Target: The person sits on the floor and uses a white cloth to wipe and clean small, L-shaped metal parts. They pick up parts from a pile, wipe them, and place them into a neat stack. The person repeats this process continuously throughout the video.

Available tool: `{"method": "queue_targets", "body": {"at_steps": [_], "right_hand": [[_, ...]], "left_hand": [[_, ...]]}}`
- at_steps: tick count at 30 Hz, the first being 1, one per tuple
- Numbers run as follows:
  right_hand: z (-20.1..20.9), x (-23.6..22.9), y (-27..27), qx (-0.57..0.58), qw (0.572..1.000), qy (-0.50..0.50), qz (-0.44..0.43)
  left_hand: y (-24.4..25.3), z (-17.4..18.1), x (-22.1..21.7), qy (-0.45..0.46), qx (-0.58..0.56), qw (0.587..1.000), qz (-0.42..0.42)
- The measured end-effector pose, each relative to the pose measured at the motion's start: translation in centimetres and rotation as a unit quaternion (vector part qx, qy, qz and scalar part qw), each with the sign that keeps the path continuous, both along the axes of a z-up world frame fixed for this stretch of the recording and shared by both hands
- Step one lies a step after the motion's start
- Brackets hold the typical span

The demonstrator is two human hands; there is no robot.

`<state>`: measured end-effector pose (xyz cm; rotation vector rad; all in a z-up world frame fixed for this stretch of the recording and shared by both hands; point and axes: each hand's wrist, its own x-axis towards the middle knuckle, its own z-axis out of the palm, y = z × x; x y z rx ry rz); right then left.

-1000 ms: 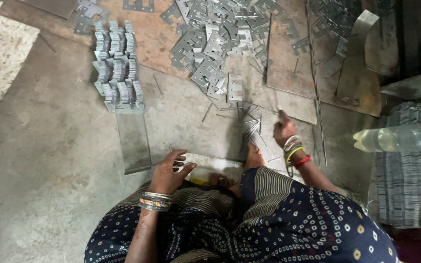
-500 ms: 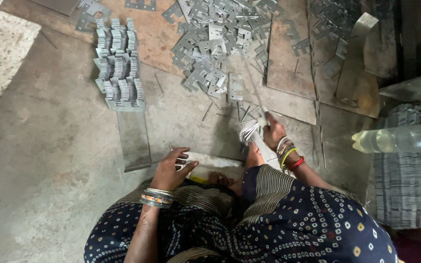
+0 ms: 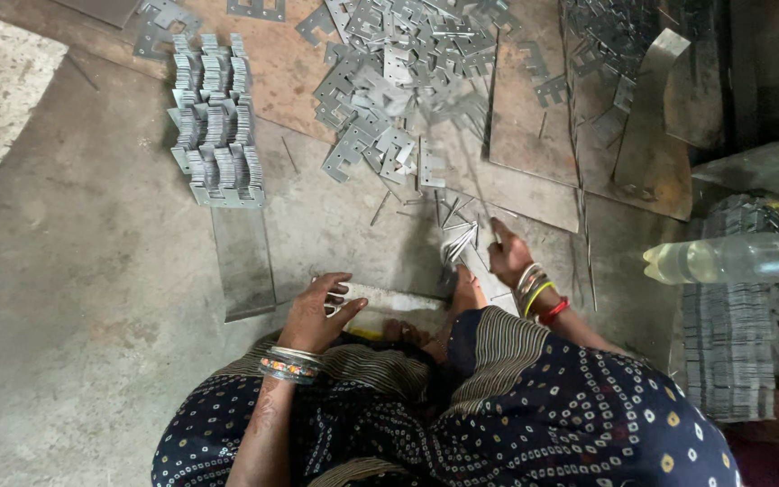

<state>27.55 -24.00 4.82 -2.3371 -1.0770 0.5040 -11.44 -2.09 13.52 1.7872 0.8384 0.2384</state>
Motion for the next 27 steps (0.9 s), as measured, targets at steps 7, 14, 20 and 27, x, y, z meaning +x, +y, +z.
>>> {"method": "queue_targets", "body": {"at_steps": [7,14,20,27], "right_hand": [[1.6,0.6,0.2,0.008,0.995,-0.031,-0.095],[-0.5,1.0,0.2,0.003,0.998,-0.061,-0.011],[-1.0,-1.6,1.8,0.045,0.998,-0.017,0.039],[2.1,12.1,7.3,0.182,0.966,-0.005,-0.186]], "left_hand": [[0.2,0.0,-0.9,0.009,-0.003,1.0,0.021],[0.0,0.3,-0.1,0.012,0.004,1.0,0.011],[-0.5,-0.7,0.6,-0.002,-0.009,1.0,-0.014],[0.6,-1.9,-0.9,0.053,0.03,0.997,0.041]]}}
